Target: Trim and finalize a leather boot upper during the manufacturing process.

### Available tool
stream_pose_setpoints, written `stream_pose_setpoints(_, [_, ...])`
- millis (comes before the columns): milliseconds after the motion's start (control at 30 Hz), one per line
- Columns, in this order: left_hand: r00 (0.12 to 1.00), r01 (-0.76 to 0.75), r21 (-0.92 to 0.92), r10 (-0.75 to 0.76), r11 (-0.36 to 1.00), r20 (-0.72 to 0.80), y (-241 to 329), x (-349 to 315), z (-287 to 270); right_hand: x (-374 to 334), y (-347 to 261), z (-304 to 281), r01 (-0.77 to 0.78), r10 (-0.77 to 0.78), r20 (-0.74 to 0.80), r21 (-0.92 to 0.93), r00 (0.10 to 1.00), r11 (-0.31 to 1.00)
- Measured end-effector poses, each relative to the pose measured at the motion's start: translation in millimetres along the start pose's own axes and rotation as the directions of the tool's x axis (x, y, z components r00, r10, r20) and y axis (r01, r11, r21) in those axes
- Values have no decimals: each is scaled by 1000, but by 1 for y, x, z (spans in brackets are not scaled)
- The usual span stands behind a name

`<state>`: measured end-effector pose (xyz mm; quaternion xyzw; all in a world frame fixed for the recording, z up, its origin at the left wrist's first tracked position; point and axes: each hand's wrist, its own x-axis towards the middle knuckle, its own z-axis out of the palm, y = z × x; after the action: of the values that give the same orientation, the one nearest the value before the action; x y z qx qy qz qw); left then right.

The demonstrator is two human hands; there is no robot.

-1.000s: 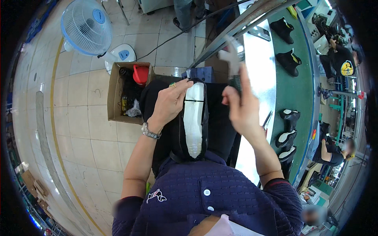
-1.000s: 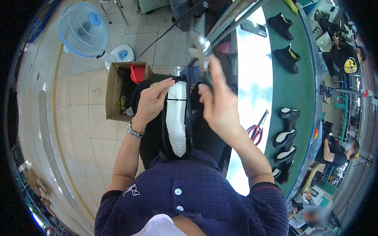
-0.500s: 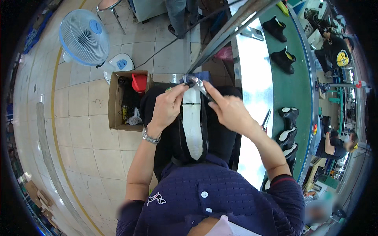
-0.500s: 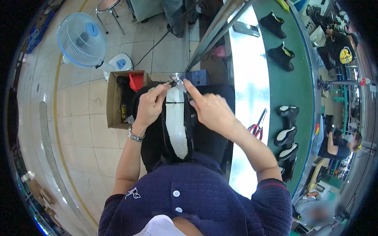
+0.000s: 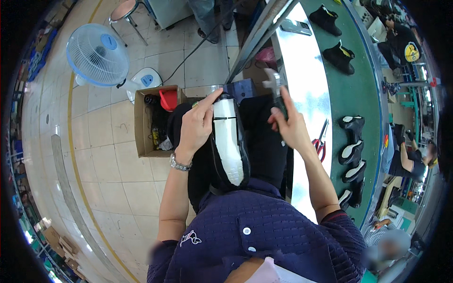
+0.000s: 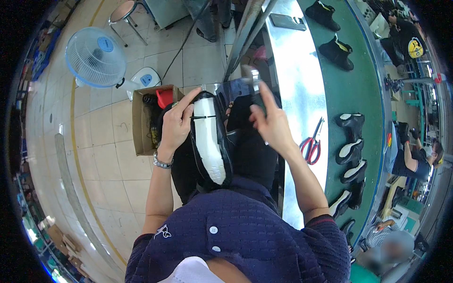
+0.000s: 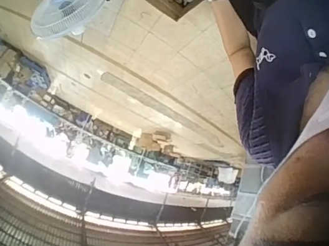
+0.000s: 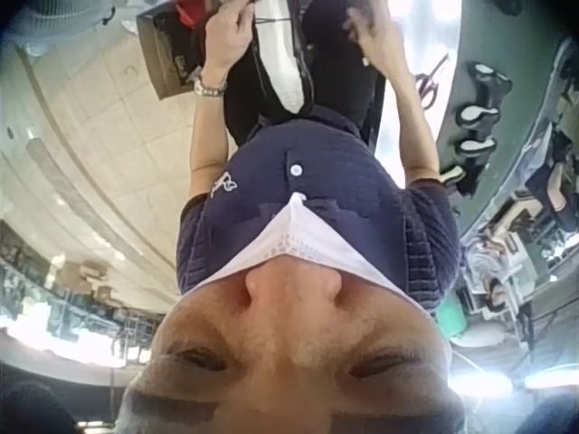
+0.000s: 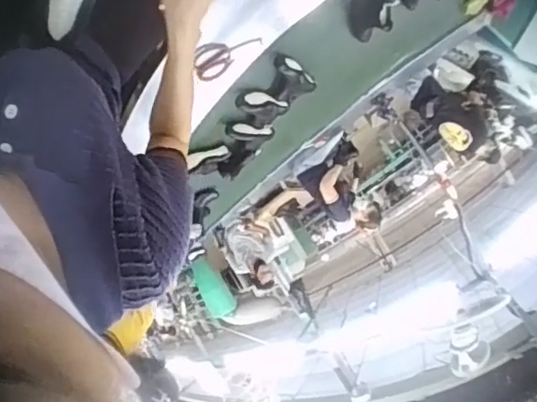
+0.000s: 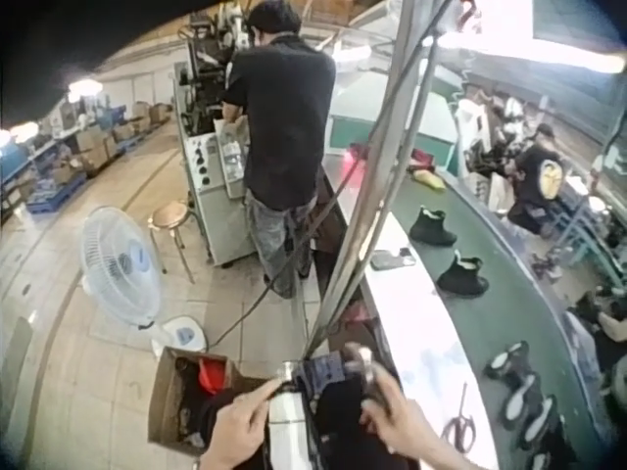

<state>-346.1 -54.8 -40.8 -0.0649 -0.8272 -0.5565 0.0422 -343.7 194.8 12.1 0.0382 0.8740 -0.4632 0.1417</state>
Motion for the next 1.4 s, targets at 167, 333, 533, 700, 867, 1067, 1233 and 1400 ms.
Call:
stream_pose_setpoints(167, [987, -148, 228, 129, 962, 94, -3, 2, -6, 29, 110, -27, -279, 142, -375, -342, 916, 897])
stream_pose_setpoints(333, [984, -158, 187, 139, 970, 111, 0, 1, -2, -10, 199, -32, -147, -73, -444, -440, 893, 886])
stream_pose_setpoints(533, [996, -53, 128, 43, 990, 78, -1, -3, 0, -101, 240, -46, -498, 180, -694, -288, 697, 817])
stream_pose_setpoints(700, [995, -94, 161, 87, 983, 52, 0, -2, -1, -129, 247, -54, -537, 534, -468, 142, 704, 832])
stream_pose_setpoints(867, [983, 173, 72, -167, 982, -81, 3, -26, 5, -123, 127, -35, -386, 528, 57, 749, 847, 539])
stream_pose_setpoints(1067, [975, 183, 4, -181, 983, -130, 6, -60, 28, -113, 30, 0, -481, 34, 560, 676, 828, 558])
stream_pose_setpoints(1233, [971, 195, -33, -197, 980, -133, -3, -64, 35, -108, -1, 20, -633, 96, 699, 568, 708, 526])
stream_pose_setpoints(1400, [982, 110, 82, -95, 991, -161, 2, -58, 31, -92, 7, 54, -604, 161, 655, 536, 738, 590])
